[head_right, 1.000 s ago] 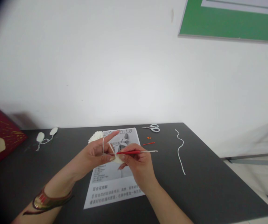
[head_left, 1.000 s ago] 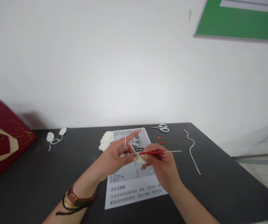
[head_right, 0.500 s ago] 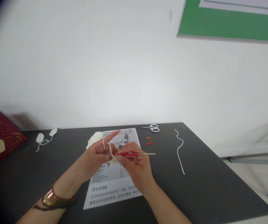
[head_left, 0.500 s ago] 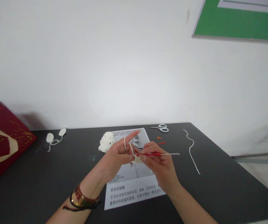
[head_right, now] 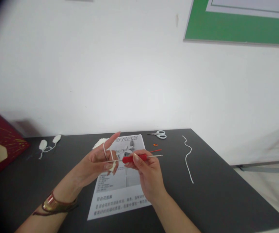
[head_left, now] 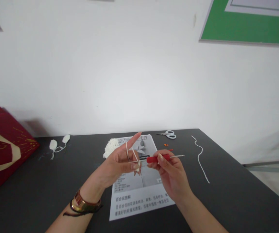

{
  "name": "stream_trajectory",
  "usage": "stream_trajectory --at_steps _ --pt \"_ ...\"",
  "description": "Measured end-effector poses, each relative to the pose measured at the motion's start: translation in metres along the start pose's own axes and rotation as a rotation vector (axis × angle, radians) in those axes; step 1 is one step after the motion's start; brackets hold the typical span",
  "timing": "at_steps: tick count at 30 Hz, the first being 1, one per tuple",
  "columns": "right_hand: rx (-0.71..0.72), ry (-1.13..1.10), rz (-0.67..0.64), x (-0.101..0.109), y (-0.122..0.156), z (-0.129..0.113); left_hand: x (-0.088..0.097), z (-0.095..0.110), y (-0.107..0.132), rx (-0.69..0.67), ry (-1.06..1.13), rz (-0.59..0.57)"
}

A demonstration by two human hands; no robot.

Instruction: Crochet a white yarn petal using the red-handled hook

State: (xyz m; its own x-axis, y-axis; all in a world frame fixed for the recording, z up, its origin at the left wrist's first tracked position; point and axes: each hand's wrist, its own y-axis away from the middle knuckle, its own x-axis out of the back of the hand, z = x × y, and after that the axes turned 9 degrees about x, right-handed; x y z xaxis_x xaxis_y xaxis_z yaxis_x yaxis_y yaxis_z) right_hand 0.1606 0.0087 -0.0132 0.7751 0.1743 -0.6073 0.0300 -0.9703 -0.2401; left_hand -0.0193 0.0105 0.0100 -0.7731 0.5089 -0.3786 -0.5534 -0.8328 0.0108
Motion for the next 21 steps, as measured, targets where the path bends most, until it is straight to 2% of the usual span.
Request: stream_trajectory --at_steps 6,10,12,17,21 --pt "-0.019 -0.076 -0.039 0.0 -0.002 -0.004 0.004 0.006 0.004 -0.026 -0.058 -0.039" --pt "0.035 -0.004 -0.054 0.006 -0.002 -0.003 0.005 0.007 0.005 -0.044 -0.13 -0.034" --pt "0.115 0.106 -0.066 0.008 0.0 -0.003 0.005 0.006 0.004 -0.058 -0.165 -0.02" --pt "0.467 0.459 -0.144 0.006 0.009 -0.006 0.002 0.006 0.003 -0.108 -0.288 0.074" --pt "0.625 0.545 -0.184 0.004 0.015 -0.005 -0.001 0.004 0.0 -0.133 -0.324 0.161"
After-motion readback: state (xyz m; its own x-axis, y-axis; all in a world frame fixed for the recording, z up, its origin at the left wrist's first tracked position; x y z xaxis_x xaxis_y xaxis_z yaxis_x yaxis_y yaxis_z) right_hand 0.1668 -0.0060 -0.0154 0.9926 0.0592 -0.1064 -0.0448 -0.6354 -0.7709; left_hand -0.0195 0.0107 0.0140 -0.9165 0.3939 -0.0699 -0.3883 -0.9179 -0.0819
